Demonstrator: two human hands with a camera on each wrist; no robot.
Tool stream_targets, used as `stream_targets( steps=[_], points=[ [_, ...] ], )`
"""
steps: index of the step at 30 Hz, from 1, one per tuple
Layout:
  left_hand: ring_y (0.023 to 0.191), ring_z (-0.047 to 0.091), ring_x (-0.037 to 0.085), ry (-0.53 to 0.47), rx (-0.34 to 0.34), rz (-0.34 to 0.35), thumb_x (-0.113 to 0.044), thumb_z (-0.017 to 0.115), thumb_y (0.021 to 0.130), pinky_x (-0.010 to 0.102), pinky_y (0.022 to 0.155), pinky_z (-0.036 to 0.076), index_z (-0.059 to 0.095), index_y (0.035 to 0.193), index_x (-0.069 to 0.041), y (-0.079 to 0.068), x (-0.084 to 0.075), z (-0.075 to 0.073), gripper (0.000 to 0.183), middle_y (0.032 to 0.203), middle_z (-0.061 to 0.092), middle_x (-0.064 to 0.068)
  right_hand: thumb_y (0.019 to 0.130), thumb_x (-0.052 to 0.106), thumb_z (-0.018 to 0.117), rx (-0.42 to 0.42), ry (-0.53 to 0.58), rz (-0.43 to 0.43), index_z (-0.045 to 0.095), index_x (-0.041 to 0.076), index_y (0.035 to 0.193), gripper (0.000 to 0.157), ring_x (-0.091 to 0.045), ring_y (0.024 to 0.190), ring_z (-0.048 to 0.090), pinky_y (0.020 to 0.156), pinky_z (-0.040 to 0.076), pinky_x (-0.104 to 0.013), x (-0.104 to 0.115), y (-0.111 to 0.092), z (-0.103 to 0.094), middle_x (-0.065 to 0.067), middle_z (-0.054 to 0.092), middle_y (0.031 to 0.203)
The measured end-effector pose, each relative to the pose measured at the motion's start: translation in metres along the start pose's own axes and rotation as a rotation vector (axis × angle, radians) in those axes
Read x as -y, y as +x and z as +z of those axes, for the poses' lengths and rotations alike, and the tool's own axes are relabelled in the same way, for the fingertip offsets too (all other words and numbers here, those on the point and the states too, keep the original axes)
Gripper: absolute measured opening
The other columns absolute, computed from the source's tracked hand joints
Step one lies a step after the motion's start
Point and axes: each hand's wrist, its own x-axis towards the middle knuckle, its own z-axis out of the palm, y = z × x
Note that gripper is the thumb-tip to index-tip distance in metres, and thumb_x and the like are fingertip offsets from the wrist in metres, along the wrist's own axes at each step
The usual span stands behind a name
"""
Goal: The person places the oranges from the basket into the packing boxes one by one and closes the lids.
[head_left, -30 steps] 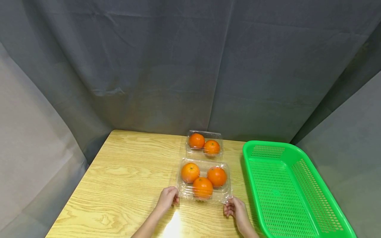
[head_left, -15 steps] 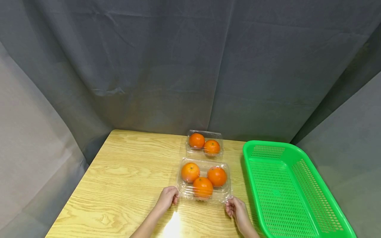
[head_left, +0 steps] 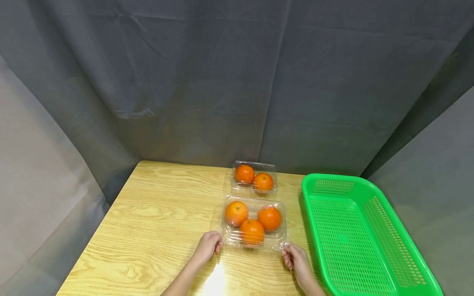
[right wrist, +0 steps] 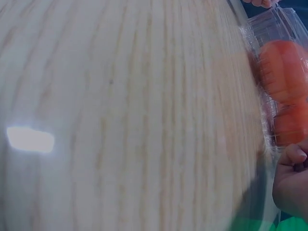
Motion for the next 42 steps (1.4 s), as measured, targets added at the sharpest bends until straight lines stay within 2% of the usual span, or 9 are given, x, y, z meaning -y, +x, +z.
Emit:
stream_targets(
  steps=[10,17,25,30,37,42],
  points=[
    [0.045,0.038,0.009,-0.01,0.01,0.006,-0.002,0.042,0.082,0.017,0.045,0.031,0.047,0.064,-0.005,0.001,0.003,0.0,0.019,0.047,0.04,-0.004,0.087,0.003,0.042,-0.073,-0.068,-0.004,0.051,0.006,0.067,0.022,-0.003,0.044,0.036,0.042,0.031,-0.017,0.004,-0.004,0.007,0.004,0.041,0.052],
    [0.047,0.039,0.011,-0.047,0.03,0.005,0.002,0.038,0.083,0.019,0.047,0.034,0.047,0.065,0.0,-0.011,-0.025,-0.001,0.02,0.05,0.04,-0.001,0.09,0.008,0.041,-0.1,-0.107,0.061,0.05,0.003,0.075,0.019,-0.005,0.047,0.038,0.043,0.034,-0.019,0.004,-0.004,0.008,0.001,0.046,0.061],
    [0.046,0.04,0.009,-0.057,0.014,0.0,-0.001,0.041,0.083,0.019,0.046,0.035,0.048,0.066,-0.002,0.001,0.003,0.0,0.019,0.049,0.041,-0.003,0.092,0.007,0.038,-0.082,-0.144,0.052,0.049,0.0,0.077,0.019,-0.006,0.048,0.039,0.044,0.035,-0.019,0.004,-0.004,0.009,0.001,0.043,0.06],
    [0.046,0.041,0.009,-0.028,-0.007,0.016,-0.005,0.043,0.082,0.019,0.046,0.034,0.05,0.066,-0.002,0.0,0.005,0.001,0.017,0.051,0.042,-0.002,0.093,0.008,0.037,-0.067,-0.168,0.018,0.049,-0.005,0.079,0.023,-0.007,0.048,0.042,0.044,0.037,-0.02,0.006,-0.004,0.009,-0.002,0.045,0.06],
    [0.045,0.038,0.009,0.094,-0.068,0.023,-0.009,0.045,0.084,0.018,0.041,0.029,0.051,0.07,0.003,0.0,0.006,0.001,0.019,0.051,0.045,0.0,0.09,0.009,0.044,-0.12,-0.199,-0.082,0.052,-0.003,0.075,0.021,-0.006,0.048,0.045,0.041,0.036,-0.021,0.004,-0.003,0.007,0.0,0.051,0.06],
    [0.041,0.036,0.006,0.147,-0.075,0.038,-0.011,0.046,0.085,0.017,0.038,0.028,0.049,0.07,0.001,-0.001,0.004,0.001,0.02,0.051,0.044,0.0,0.089,0.011,0.045,-0.107,-0.208,-0.054,0.051,-0.003,0.074,0.021,-0.007,0.047,0.046,0.044,0.038,-0.019,0.006,-0.002,0.005,-0.001,0.051,0.059]
  ],
)
